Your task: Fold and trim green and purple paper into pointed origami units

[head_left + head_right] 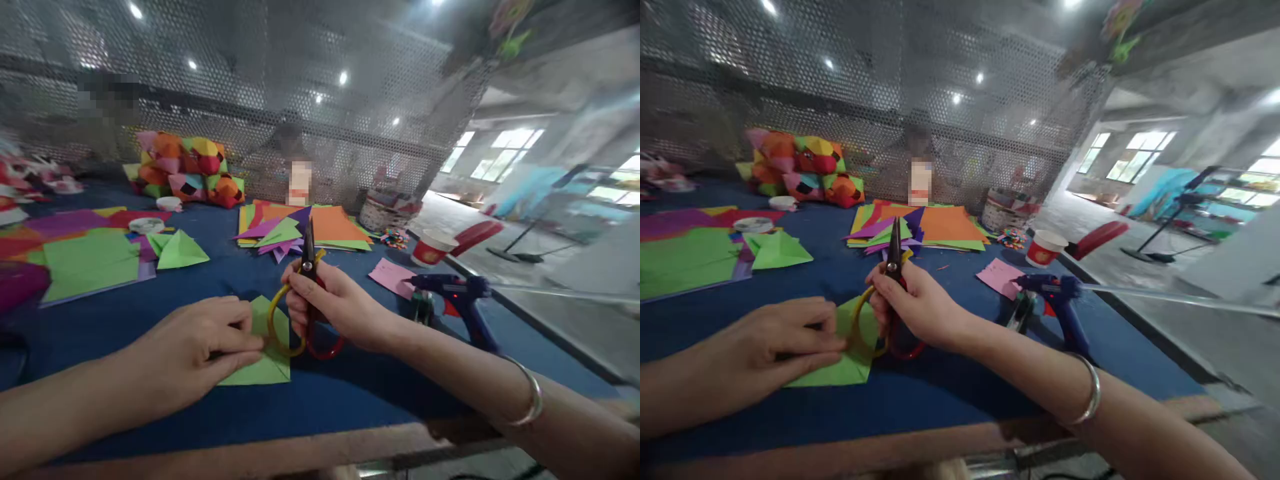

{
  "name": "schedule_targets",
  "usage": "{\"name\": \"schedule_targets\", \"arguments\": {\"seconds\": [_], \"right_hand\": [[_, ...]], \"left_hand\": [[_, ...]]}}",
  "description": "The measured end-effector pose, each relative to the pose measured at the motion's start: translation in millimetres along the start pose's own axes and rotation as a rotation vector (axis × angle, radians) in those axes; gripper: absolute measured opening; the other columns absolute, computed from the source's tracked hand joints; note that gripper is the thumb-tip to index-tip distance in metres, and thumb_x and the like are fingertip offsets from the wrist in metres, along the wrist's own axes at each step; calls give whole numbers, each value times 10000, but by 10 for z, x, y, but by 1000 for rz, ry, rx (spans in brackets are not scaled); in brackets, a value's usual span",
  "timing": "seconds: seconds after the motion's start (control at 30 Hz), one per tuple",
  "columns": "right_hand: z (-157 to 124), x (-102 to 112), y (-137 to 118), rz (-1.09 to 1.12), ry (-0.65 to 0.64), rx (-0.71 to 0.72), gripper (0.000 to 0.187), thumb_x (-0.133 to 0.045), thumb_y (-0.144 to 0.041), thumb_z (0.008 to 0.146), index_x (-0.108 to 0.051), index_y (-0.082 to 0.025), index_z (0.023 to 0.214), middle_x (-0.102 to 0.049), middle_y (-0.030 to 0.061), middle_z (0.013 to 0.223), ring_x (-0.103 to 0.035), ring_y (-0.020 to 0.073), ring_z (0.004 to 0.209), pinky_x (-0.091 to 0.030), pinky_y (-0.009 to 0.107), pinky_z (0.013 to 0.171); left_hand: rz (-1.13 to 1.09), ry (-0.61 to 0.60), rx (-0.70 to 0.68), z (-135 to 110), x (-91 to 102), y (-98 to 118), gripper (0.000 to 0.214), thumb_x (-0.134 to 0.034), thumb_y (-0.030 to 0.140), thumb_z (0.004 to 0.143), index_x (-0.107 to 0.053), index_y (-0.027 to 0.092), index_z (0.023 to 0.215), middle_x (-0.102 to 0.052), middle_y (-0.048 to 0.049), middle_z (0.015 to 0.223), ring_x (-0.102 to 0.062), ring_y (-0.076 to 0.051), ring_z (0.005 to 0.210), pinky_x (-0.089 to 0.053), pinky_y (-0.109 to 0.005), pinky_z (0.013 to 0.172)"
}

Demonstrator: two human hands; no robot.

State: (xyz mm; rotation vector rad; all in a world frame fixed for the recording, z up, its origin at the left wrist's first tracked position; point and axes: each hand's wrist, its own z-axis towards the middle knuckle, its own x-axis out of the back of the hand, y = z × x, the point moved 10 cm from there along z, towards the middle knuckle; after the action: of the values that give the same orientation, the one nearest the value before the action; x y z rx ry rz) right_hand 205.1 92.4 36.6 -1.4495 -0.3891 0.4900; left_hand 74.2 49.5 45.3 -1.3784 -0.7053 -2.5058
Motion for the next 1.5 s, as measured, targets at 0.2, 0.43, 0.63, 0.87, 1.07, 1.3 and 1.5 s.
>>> {"name": "schedule_targets", "arguments": {"seconds": [0.2, 0.43, 0.63, 0.87, 1.07, 1.3, 1.5], "right_hand": [[97, 62, 30, -31, -10, -2, 512, -911, -619, 976, -566, -244, 1023, -545, -115, 718, -588, 101, 592, -577, 285, 644], [163, 210, -28, -105, 82, 72, 468, -868, -586, 997, -534, -260, 1027, -566, -119, 703, -614, 114, 590, -593, 284, 629], [145, 217, -87, -170, 114, 118, 358, -762, -528, 1078, -522, -263, 1061, -578, -118, 715, -617, 115, 560, -563, 274, 576], [4, -57, 130, 136, -57, -76, 698, -976, -775, 837, -553, -245, 1004, -542, -132, 697, -552, 75, 561, -544, 253, 618], [27, -59, 145, 83, -47, -74, 608, -949, -693, 913, -544, -247, 995, -532, -123, 706, -568, 85, 568, -550, 261, 617], [170, 250, -73, -231, 160, 107, 263, -672, -447, 1126, -496, -269, 1045, -548, -116, 714, -613, 123, 554, -563, 272, 578], [84, 221, -189, -344, 236, 194, 196, -624, -374, 1135, -485, -282, 1032, -562, -103, 700, -602, 135, 542, -515, 272, 559]], "left_hand": [[-36, 42, -33, -47, -16, -10, 428, -570, 270, 1232, -803, 239, 874, -666, 28, 852, -648, -115, 763, -420, -214, 676], [-22, 23, -33, -99, -105, -90, 475, -490, 388, 1287, -834, 265, 984, -631, 28, 866, -612, -124, 773, -402, -241, 698], [7, 23, -39, -142, -102, -80, 505, -481, 400, 1287, -841, 247, 966, -628, 14, 840, -586, -134, 737, -381, -259, 666], [-24, 25, -48, -66, -48, -15, 426, -566, 213, 1207, -735, 214, 816, -642, 19, 814, -614, -125, 737, -401, -235, 663], [-34, 24, -38, -84, -59, -30, 412, -579, 218, 1201, -743, 218, 823, -649, 17, 834, -625, -130, 761, -406, -242, 677], [-8, 32, -41, -102, -80, -60, 443, -517, 356, 1268, -855, 267, 996, -619, 21, 819, -589, -136, 725, -388, -257, 653], [41, 63, -25, -107, -61, -81, 376, -577, 311, 1218, -898, 287, 1024, -809, -48, 1119, -774, -204, 1013, -584, -301, 886]]}}
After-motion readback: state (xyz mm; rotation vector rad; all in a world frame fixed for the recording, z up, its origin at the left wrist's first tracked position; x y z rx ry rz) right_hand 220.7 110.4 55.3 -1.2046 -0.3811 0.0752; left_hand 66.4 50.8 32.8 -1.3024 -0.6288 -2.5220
